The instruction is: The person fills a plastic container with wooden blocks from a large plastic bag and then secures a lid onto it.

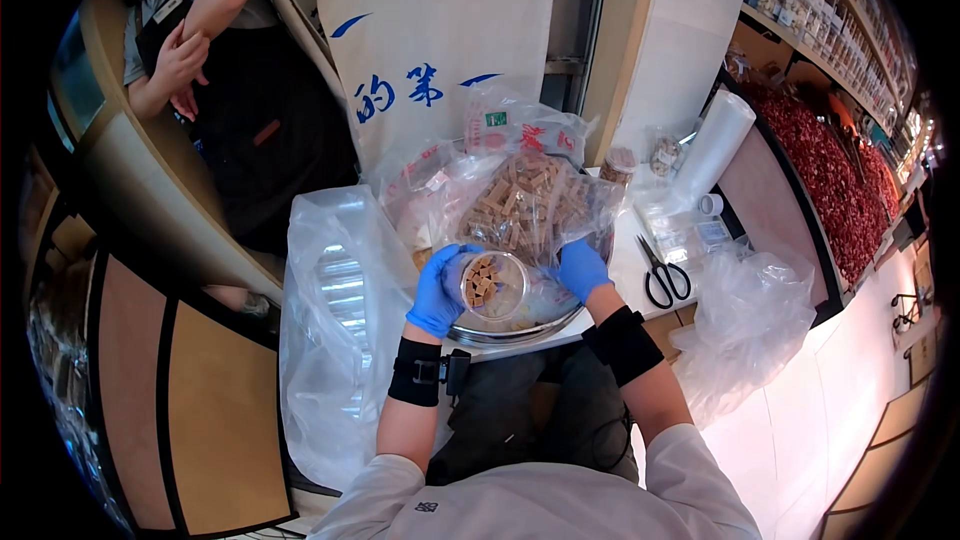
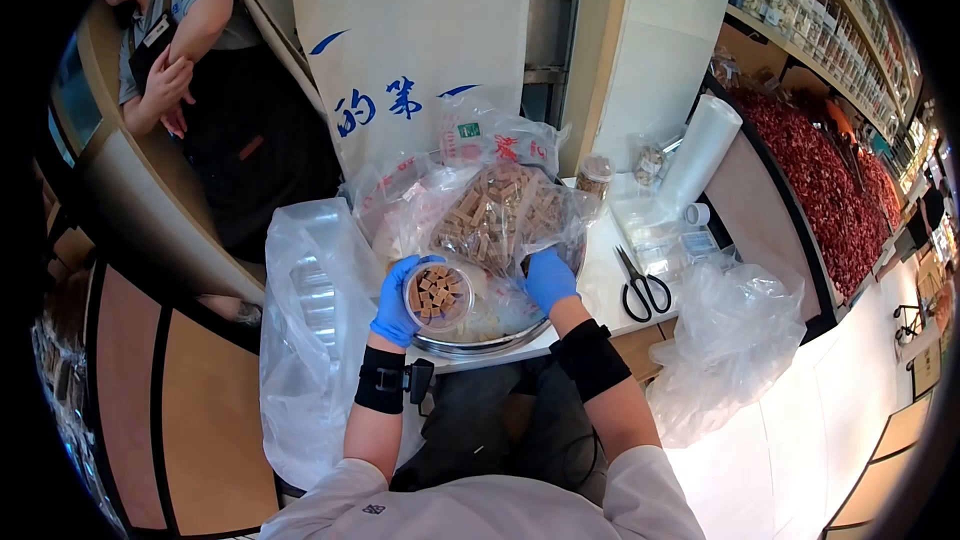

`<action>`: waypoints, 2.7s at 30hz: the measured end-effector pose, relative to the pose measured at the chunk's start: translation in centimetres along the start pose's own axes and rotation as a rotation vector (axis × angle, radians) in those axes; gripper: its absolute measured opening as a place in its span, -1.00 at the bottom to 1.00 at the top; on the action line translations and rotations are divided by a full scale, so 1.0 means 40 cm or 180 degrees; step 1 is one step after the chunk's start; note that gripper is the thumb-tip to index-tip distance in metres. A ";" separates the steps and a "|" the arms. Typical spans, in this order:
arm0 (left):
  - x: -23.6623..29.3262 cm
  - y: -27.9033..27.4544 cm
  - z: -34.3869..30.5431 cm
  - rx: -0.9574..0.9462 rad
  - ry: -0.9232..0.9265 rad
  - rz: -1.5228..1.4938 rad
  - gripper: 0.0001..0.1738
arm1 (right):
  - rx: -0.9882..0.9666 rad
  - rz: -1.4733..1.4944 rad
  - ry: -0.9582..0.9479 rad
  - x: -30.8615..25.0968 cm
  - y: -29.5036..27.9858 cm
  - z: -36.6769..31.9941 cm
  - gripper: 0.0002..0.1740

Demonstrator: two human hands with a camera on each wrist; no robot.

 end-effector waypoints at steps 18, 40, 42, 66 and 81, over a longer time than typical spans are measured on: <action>0.007 -0.012 0.006 0.0330 0.0193 0.0172 -0.61 | 0.0275 0.1387 -0.0308 0.044 -0.108 0.001 -0.73; 0.003 -0.016 0.006 0.0511 0.0144 0.0079 -0.67 | 0.0414 -0.0051 -0.0007 0.008 -0.051 -0.013 -0.54; 0.004 -0.028 0.014 0.0419 0.0075 0.0070 -0.67 | 0.0223 0.0031 0.0041 0.021 -0.036 -0.004 -0.57; -0.002 -0.018 0.008 0.0507 0.0044 0.0254 -0.61 | 0.0122 -0.0008 -0.0634 0.054 0.029 0.095 -0.56; -0.003 -0.010 0.003 0.0554 0.0123 0.0353 -0.60 | 0.0877 0.0282 -0.0210 0.054 -0.020 0.039 -0.69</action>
Point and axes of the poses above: each hand's wrist, its own z-axis towards the middle knuckle, its own y-axis out of the palm, x = y × z, the point moved 7 cm from there along z, towards the middle knuckle, and after that the axes turned 8 degrees about -z, right-handed, at the moved point
